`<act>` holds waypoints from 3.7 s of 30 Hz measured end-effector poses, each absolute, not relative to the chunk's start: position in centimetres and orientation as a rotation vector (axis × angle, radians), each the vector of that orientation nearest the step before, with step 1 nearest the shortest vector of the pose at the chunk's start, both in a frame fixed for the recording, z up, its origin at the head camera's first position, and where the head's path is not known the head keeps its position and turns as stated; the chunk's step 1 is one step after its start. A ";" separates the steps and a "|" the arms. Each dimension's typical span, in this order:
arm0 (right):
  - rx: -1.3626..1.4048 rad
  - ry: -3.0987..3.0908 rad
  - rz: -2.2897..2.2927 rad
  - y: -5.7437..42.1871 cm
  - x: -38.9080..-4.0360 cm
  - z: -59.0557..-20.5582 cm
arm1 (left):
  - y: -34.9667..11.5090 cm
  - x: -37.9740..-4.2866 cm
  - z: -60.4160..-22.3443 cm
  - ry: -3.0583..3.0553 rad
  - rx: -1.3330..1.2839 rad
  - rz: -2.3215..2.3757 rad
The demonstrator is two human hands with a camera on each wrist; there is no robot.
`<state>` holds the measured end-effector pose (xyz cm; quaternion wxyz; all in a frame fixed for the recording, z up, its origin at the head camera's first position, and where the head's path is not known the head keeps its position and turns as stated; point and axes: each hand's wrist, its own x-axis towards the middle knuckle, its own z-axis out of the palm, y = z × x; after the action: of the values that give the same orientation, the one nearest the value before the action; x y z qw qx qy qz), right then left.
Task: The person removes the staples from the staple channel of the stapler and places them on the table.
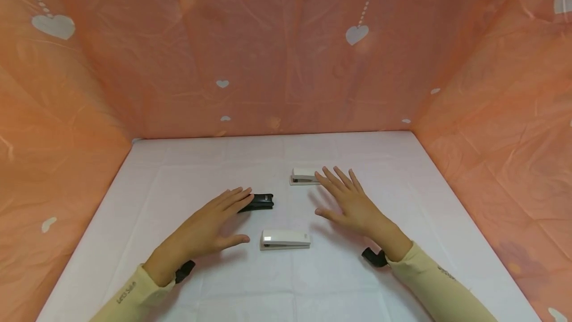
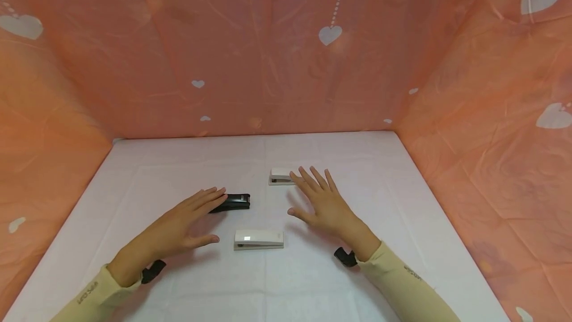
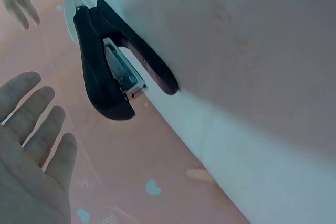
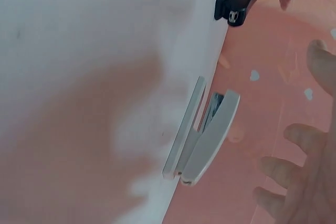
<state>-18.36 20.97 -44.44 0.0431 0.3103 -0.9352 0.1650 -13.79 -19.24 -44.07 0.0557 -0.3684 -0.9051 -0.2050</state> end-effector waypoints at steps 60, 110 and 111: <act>1.437 -2.618 1.260 13.8 -15.4 -46.3 | -15.3 -15.2 -46.1 -2.990 -1.225 -0.747; 1.462 -2.743 1.300 12.1 -16.1 -47.1 | -14.4 -14.9 -46.4 -2.974 -1.108 -0.661; 1.460 -2.740 1.316 12.1 -16.1 -47.2 | -14.4 -14.9 -46.4 -2.976 -1.103 -0.665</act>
<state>-16.06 12.12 -47.16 -0.1151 0.4300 -0.8071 0.3878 -14.91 -14.40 -46.43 -0.0508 -0.3397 -0.9165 -0.2049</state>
